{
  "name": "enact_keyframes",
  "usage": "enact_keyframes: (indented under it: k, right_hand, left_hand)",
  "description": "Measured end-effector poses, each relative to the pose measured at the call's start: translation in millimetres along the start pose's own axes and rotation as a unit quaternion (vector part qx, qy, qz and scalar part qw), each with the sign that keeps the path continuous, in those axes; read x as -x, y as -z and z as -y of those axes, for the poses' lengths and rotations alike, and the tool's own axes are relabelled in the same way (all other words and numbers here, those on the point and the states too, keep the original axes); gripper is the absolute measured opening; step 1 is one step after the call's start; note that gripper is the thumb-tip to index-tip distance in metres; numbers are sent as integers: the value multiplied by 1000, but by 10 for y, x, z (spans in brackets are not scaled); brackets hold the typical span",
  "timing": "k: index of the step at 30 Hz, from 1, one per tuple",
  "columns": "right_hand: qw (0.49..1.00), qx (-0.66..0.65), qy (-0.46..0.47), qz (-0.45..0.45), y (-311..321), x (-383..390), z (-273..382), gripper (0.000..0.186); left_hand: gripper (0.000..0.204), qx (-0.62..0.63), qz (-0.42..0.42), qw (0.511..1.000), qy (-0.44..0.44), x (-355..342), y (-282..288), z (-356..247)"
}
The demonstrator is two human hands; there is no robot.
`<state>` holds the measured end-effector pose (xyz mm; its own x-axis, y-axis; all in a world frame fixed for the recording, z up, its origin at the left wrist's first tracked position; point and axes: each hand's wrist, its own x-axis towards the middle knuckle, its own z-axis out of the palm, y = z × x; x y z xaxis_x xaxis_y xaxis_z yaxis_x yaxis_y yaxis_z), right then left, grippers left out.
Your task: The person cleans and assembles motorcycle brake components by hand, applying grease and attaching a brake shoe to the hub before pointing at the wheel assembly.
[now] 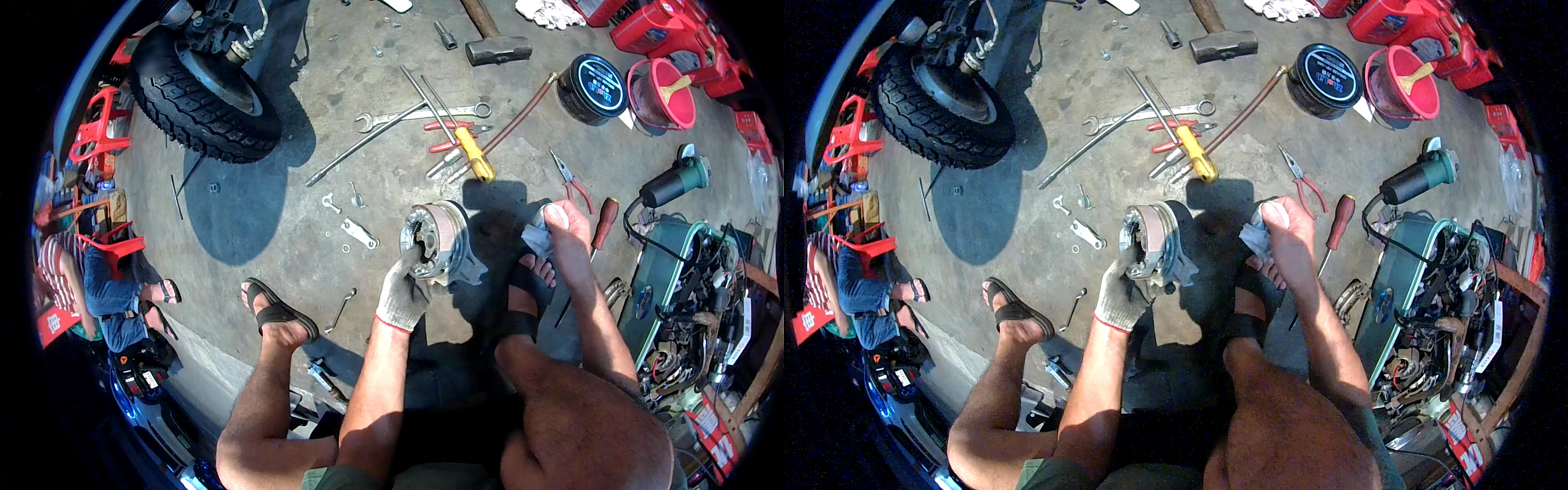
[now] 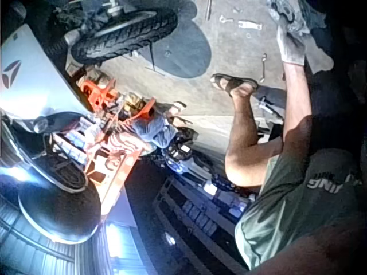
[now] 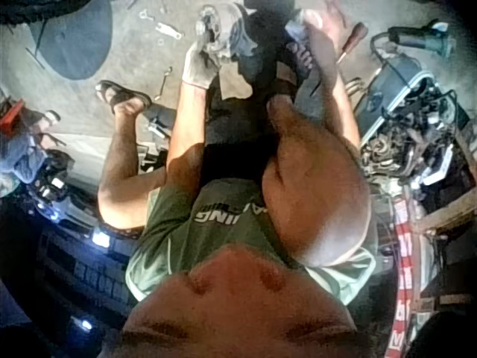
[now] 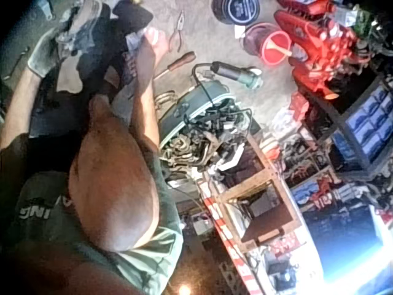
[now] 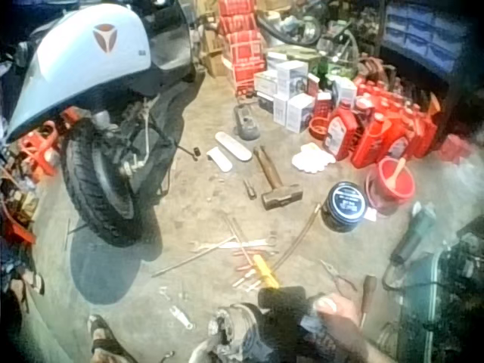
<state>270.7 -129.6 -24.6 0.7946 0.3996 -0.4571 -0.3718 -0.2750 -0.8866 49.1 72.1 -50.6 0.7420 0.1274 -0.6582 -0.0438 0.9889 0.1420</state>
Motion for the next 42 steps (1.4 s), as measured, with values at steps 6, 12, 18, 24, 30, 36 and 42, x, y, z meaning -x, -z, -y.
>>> enact_keyframes:
  k: [6, 12, 18, 24, 30, 36, 42]
  right_hand:
    - [988, 145, 17, -56, 46, -42, -126, 29]
    - [936, 334, 101, -53, 245, -129, -18, 32]
    - [914, 364, 132, -118, 404, -178, -64, 27]
    - [866, 387, 301, -100, 172, 4, 184, 29]
    - [902, -55, -306, 301, -322, 319, -95, 59]
    - [682, -366, -516, 367, -612, 512, -221, 68]
    - [707, -354, -496, 359, -690, 618, -211, 43]
  left_hand:
    - [41, -36, -62, 997, -28, -32, 41, 99]
    - [43, -33, -64, 997, -34, 3, 160, 89]
    - [47, -61, -34, 997, -24, 29, 10, 43]
    - [43, -66, -35, 997, -29, 47, 83, 26]
    - [42, -25, -12, 998, -48, 48, 33, 69]
    - [43, -45, 31, 995, -78, 127, -3, 81]
    - [40, -96, -6, 994, -58, 121, 206, 4]
